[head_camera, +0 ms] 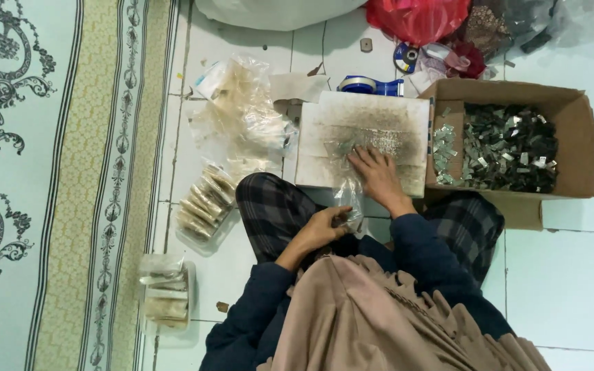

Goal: The person picks up several small, flat, rectangular metal pieces one by one from a cardboard box, places them into a clear plastic bag, and then puts the filled bag onto a pile on the floor.

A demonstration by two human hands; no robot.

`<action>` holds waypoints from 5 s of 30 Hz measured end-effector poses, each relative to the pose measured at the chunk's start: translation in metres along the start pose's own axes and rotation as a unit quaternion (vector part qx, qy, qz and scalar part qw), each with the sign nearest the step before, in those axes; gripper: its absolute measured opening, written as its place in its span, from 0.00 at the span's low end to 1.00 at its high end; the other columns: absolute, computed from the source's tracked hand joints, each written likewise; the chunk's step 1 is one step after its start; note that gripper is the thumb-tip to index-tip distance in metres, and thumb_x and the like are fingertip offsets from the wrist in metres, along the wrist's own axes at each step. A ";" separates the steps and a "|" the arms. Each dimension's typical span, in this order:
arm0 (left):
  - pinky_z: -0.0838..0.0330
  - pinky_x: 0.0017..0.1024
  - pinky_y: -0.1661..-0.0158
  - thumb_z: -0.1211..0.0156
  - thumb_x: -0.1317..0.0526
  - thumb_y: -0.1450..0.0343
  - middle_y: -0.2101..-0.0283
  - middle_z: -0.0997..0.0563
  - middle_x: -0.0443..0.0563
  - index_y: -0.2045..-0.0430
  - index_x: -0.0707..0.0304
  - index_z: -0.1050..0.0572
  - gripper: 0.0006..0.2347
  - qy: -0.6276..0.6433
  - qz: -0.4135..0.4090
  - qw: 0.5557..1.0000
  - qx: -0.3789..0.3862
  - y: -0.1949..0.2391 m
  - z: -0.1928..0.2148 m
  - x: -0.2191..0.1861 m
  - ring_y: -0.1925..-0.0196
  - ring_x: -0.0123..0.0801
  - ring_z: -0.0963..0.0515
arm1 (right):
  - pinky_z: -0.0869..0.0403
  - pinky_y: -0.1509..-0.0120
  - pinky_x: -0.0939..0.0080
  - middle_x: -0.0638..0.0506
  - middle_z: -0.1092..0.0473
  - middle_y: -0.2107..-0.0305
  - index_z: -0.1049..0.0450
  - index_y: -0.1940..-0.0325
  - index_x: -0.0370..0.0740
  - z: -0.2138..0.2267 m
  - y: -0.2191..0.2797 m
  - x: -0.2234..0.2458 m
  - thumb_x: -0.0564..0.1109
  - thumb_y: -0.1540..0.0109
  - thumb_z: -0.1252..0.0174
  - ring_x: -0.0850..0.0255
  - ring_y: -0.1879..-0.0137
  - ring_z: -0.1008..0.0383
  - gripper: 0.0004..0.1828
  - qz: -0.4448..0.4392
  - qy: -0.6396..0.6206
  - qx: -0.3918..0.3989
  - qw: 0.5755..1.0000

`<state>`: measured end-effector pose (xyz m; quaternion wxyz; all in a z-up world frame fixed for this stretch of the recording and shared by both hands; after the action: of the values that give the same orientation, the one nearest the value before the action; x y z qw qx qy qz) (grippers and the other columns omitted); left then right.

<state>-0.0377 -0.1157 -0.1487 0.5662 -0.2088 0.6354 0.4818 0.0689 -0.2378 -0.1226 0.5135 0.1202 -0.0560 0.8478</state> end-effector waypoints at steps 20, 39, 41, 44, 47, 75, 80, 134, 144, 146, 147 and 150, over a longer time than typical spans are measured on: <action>0.64 0.60 0.27 0.76 0.32 0.24 0.20 0.57 0.47 0.25 0.34 0.55 0.30 -0.639 -0.111 0.759 -0.053 -0.108 0.024 -0.006 0.20 0.47 0.57 | 0.54 0.23 0.24 0.38 0.52 0.23 0.45 0.19 0.53 -0.047 0.089 0.019 0.38 0.49 0.36 0.37 0.18 0.57 0.53 0.061 0.111 -0.158 0.979; 0.35 0.52 0.35 0.50 0.83 0.43 0.45 0.21 0.64 0.39 0.64 0.27 0.33 -0.071 -0.266 0.942 -0.192 -0.021 0.054 -0.039 0.38 0.60 0.26 | 0.29 0.44 0.43 0.43 0.22 0.62 0.17 0.56 0.41 -0.055 0.070 -0.047 0.49 0.32 0.35 0.41 0.52 0.25 0.09 -0.108 -0.353 -0.236 0.899; 0.33 0.50 0.38 0.39 0.75 0.40 0.47 0.19 0.64 0.41 0.65 0.26 0.28 -0.054 -0.238 0.948 -0.206 -0.030 0.054 -0.027 0.40 0.58 0.24 | 0.28 0.47 0.44 0.42 0.22 0.64 0.17 0.56 0.40 -0.057 0.063 -0.053 0.48 0.34 0.32 0.41 0.54 0.24 0.10 -0.126 -0.369 -0.235 0.890; 0.28 0.48 0.43 0.28 0.61 0.35 0.52 0.18 0.63 0.47 0.63 0.24 0.21 -0.029 -0.158 0.959 -0.232 -0.046 0.058 -0.014 0.45 0.55 0.20 | 0.27 0.53 0.47 0.42 0.23 0.68 0.18 0.57 0.39 -0.042 0.053 -0.046 0.47 0.35 0.31 0.45 0.58 0.23 0.10 -0.177 -0.410 -0.230 0.865; 0.25 0.44 0.48 0.30 0.52 0.30 0.57 0.17 0.61 0.53 0.60 0.21 0.16 0.001 -0.085 0.961 -0.263 -0.060 0.062 0.004 0.49 0.51 0.17 | 0.28 0.58 0.53 0.47 0.24 0.71 0.17 0.60 0.41 -0.058 0.045 -0.059 0.49 0.35 0.30 0.55 0.63 0.25 0.09 -0.224 -0.450 -0.213 0.838; 0.59 0.62 0.28 0.51 0.69 0.32 0.32 0.33 0.65 0.35 0.65 0.34 0.25 -0.574 -0.284 0.723 -0.259 -0.050 0.018 -0.023 0.26 0.52 0.38 | 0.33 0.52 0.51 0.49 0.37 0.56 0.22 0.44 0.43 -0.021 0.022 -0.016 0.43 0.35 0.37 0.47 0.52 0.34 0.15 -0.066 -0.076 -0.247 0.964; 0.63 0.65 0.28 0.54 0.70 0.31 0.30 0.35 0.64 0.31 0.65 0.38 0.27 -0.575 -0.253 0.746 -0.221 -0.056 0.019 -0.012 0.25 0.51 0.40 | 0.36 0.51 0.51 0.48 0.37 0.51 0.22 0.41 0.45 -0.015 0.023 -0.007 0.45 0.34 0.42 0.47 0.48 0.35 0.17 -0.056 0.006 -0.227 0.972; 0.24 0.34 0.60 0.39 0.59 0.26 0.65 0.22 0.45 0.63 0.53 0.20 0.04 -0.350 -0.246 0.864 -0.264 -0.102 0.087 -0.008 0.59 0.40 0.19 | 0.31 0.51 0.51 0.49 0.30 0.69 0.21 0.63 0.43 -0.045 -0.004 -0.069 0.51 0.30 0.39 0.49 0.57 0.27 0.12 -0.027 -0.157 -0.221 0.962; 0.20 0.49 0.64 0.46 0.59 0.24 0.59 0.27 0.44 0.62 0.41 0.25 0.03 -0.329 -0.104 0.901 -0.264 -0.078 0.094 -0.057 0.58 0.46 0.20 | 0.30 0.48 0.43 0.43 0.33 0.58 0.22 0.54 0.40 -0.003 0.002 -0.033 0.42 0.33 0.39 0.40 0.48 0.28 0.05 -0.015 -0.127 -0.206 0.970; 0.18 0.46 0.63 0.47 0.59 0.24 0.57 0.27 0.44 0.60 0.43 0.24 0.04 -0.360 -0.130 0.886 -0.262 -0.084 0.090 -0.044 0.56 0.44 0.20 | 0.29 0.45 0.44 0.43 0.33 0.56 0.22 0.51 0.42 -0.008 0.006 -0.039 0.46 0.32 0.40 0.41 0.47 0.29 0.08 0.012 -0.116 -0.222 0.968; 0.17 0.43 0.61 0.47 0.59 0.24 0.54 0.27 0.44 0.58 0.44 0.24 0.05 -0.390 -0.155 0.869 -0.261 -0.085 0.087 -0.040 0.55 0.42 0.20 | 0.29 0.43 0.45 0.42 0.33 0.55 0.21 0.48 0.43 -0.009 0.009 -0.037 0.51 0.30 0.41 0.41 0.46 0.29 0.12 0.039 -0.105 -0.238 0.965; 0.17 0.37 0.62 0.43 0.57 0.24 0.53 0.26 0.44 0.60 0.47 0.23 0.03 -0.442 -0.216 0.829 -0.268 -0.082 0.082 -0.046 0.55 0.38 0.20 | 0.30 0.41 0.42 0.42 0.34 0.54 0.23 0.45 0.42 -0.004 0.008 -0.035 0.54 0.32 0.38 0.40 0.45 0.30 0.17 0.052 -0.114 -0.227 0.966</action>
<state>0.0840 -0.0955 -0.1283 0.7979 -0.2488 0.1025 0.5394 0.0766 -0.2707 -0.1358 0.4725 0.0934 -0.3114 0.8192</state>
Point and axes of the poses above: each hand's wrist, its own y-axis away from the middle knuckle, its own z-axis out of the back of the hand, x = y × z, the point moved 10 cm from there along -y, towards the middle knuckle
